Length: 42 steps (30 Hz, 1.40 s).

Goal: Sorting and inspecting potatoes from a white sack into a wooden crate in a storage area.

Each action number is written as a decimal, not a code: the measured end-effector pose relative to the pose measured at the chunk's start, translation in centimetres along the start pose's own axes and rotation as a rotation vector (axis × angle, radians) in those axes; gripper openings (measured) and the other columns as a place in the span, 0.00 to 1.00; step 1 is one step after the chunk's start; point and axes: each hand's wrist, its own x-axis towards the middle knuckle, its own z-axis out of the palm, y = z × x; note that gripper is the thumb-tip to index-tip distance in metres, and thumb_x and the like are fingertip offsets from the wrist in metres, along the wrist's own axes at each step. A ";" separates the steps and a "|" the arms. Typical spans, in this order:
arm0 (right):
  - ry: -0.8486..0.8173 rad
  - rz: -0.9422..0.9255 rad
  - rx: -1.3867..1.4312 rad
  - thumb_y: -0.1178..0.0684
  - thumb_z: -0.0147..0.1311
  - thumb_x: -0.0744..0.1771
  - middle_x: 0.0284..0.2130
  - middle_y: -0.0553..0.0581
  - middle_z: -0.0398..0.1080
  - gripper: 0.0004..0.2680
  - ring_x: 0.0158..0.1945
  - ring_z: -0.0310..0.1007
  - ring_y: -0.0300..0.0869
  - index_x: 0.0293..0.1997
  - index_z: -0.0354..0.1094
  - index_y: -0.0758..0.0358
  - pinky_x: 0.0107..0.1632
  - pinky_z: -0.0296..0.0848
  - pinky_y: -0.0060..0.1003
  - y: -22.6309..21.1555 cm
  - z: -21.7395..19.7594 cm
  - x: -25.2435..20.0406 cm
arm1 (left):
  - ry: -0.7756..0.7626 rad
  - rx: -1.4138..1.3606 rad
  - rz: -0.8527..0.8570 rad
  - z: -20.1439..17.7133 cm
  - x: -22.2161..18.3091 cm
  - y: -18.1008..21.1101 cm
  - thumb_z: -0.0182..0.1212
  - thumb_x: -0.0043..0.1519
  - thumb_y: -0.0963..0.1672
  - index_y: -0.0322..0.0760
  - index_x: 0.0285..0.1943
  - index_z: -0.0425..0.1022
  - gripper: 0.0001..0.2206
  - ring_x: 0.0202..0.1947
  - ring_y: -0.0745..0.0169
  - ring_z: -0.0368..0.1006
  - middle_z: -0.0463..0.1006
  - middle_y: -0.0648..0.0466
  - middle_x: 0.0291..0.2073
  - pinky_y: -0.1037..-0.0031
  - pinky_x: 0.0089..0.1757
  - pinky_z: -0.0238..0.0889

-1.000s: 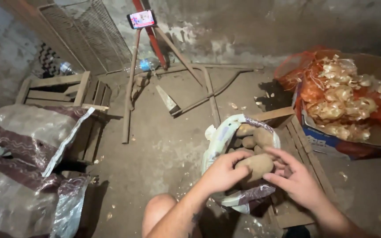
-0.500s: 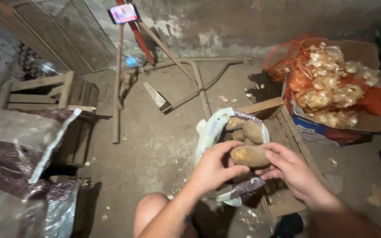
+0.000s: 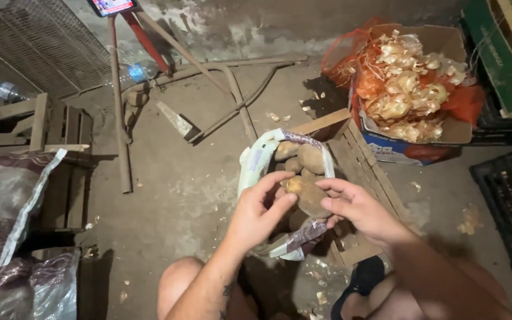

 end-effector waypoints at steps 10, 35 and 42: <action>0.003 0.013 0.025 0.53 0.53 0.67 0.25 0.69 0.70 0.17 0.21 0.79 0.56 0.61 0.64 0.72 0.24 0.82 0.45 3.9 -2.7 1.0 | 0.122 0.060 0.125 -0.3 0.7 0.2 0.67 0.61 0.41 0.43 0.41 0.85 0.04 0.34 0.58 0.80 0.84 0.54 0.30 0.69 0.40 0.73; 0.065 0.101 0.088 0.49 0.45 0.70 0.25 0.77 0.76 0.16 0.21 0.79 0.53 0.62 0.63 0.69 0.22 0.81 0.43 3.8 -2.7 0.9 | 0.028 0.112 -0.095 0.7 0.3 1.0 0.52 0.68 0.43 0.40 0.53 0.79 0.10 0.24 0.52 0.79 0.81 0.47 0.21 0.65 0.32 0.72; 0.112 0.151 0.053 0.47 0.46 0.70 0.27 0.78 0.76 0.16 0.21 0.78 0.54 0.62 0.64 0.67 0.22 0.81 0.43 3.9 -2.6 1.0 | -0.009 0.201 -0.094 0.6 0.5 1.2 0.52 0.67 0.43 0.40 0.58 0.76 0.12 0.35 0.37 0.81 0.84 0.45 0.29 0.56 0.39 0.73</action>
